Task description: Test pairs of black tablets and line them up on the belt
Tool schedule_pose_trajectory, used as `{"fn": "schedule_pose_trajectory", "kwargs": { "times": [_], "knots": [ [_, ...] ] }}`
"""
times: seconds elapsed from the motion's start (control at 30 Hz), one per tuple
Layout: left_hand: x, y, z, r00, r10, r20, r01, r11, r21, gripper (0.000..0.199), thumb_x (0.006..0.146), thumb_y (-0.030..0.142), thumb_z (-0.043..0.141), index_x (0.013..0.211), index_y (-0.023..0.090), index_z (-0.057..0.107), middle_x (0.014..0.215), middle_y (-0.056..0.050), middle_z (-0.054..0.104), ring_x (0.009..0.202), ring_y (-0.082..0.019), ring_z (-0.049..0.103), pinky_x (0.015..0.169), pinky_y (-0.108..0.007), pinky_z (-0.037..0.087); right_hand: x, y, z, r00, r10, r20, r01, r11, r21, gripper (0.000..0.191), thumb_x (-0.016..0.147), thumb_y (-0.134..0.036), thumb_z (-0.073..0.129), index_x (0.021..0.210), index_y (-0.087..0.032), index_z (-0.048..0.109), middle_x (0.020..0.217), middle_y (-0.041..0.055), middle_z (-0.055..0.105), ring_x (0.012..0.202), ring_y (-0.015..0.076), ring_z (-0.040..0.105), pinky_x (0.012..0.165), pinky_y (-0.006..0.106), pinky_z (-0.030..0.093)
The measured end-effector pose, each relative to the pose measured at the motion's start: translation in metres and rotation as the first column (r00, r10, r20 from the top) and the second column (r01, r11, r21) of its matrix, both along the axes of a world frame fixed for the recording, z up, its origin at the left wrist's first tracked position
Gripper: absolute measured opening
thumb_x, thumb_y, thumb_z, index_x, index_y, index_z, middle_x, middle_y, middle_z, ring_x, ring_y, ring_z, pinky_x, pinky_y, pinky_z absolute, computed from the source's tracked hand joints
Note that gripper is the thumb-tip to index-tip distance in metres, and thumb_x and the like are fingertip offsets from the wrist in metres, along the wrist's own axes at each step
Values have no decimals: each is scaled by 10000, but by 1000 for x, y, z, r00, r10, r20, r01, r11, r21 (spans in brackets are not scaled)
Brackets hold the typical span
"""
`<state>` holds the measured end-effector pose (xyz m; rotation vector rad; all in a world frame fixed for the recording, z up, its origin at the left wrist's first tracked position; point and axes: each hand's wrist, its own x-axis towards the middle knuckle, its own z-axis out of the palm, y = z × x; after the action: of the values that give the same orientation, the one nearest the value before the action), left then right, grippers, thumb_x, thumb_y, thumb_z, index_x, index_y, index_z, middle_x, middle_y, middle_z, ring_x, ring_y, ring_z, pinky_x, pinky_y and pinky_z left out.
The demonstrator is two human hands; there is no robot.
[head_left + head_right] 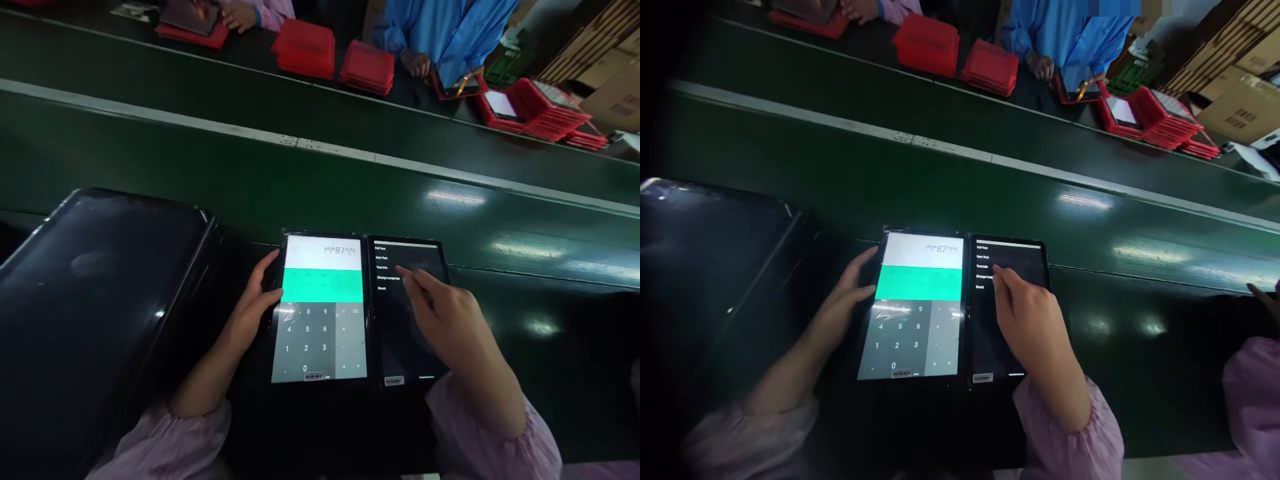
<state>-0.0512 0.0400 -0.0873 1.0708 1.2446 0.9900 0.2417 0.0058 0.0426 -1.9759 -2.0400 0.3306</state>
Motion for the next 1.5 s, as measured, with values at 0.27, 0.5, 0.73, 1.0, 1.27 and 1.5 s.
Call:
{"fn": "schedule_pose_trajectory", "kwargs": {
  "times": [0.27, 0.5, 0.73, 1.0, 1.27, 1.5],
  "knots": [
    [18, 2, 10, 990, 137, 44, -140, 989, 51, 620, 821, 475, 701, 1394, 246, 644, 1478, -111, 673, 1515, -392, 482, 1223, -546, 441, 10, 2, 0, 1000, -22, 3, 21, 999, 34, 451, 1092, -384, 405, 1074, -167, 800, 631, 35, 721, 468, 161, 590, 496, 278, 379],
    [32, 28, 17, 959, 263, 107, -265, 964, 9, 547, 660, 368, 754, 1181, 224, 671, 1321, -123, 737, 1373, -390, 612, 1164, -552, 494, 20, -5, 18, 987, 6, -163, 6, 998, 70, 518, 1112, -501, 407, 885, -188, 752, 543, -12, 628, 375, 102, 419, 439, 255, 352],
    [40, 43, 14, 924, 377, 66, -376, 926, -26, 444, 570, 241, 801, 995, 252, 676, 1131, -61, 774, 1237, -352, 691, 1079, -501, 562, 37, -9, 25, 979, 29, -202, -12, 996, 85, 546, 1103, -549, 426, 879, -186, 766, 534, -23, 577, 373, 97, 408, 419, 250, 342],
    [44, 48, 14, 856, 495, 148, -485, 869, -101, 358, 697, 303, 720, 1054, 268, 711, 1169, -48, 771, 1170, -293, 720, 1019, -416, 588, 45, -10, 15, 966, 170, -195, -181, 983, -39, 385, 1097, -362, 443, 1046, -192, 785, 502, -49, 555, 376, 118, 436, 418, 254, 328],
    [44, 41, 14, 890, 411, 198, -408, 911, -57, 404, 723, 398, 744, 1098, 247, 745, 1266, -78, 772, 1351, -359, 623, 1160, -490, 496, 37, -8, 1, 930, 269, -250, -306, 944, -121, 345, 1096, -259, 454, 1189, -177, 776, 833, 38, 827, 668, 189, 776, 598, 267, 566],
    [35, 41, -2, 934, 323, 154, -334, 941, 55, 471, 778, 405, 710, 1228, 273, 741, 1402, -71, 720, 1428, -361, 573, 1245, -518, 399, 25, -14, -4, 890, 389, -239, -414, 908, -63, 392, 1103, -196, 434, 1374, -159, 714, 1200, 75, 838, 971, 220, 840, 758, 280, 680]
  ]
}}
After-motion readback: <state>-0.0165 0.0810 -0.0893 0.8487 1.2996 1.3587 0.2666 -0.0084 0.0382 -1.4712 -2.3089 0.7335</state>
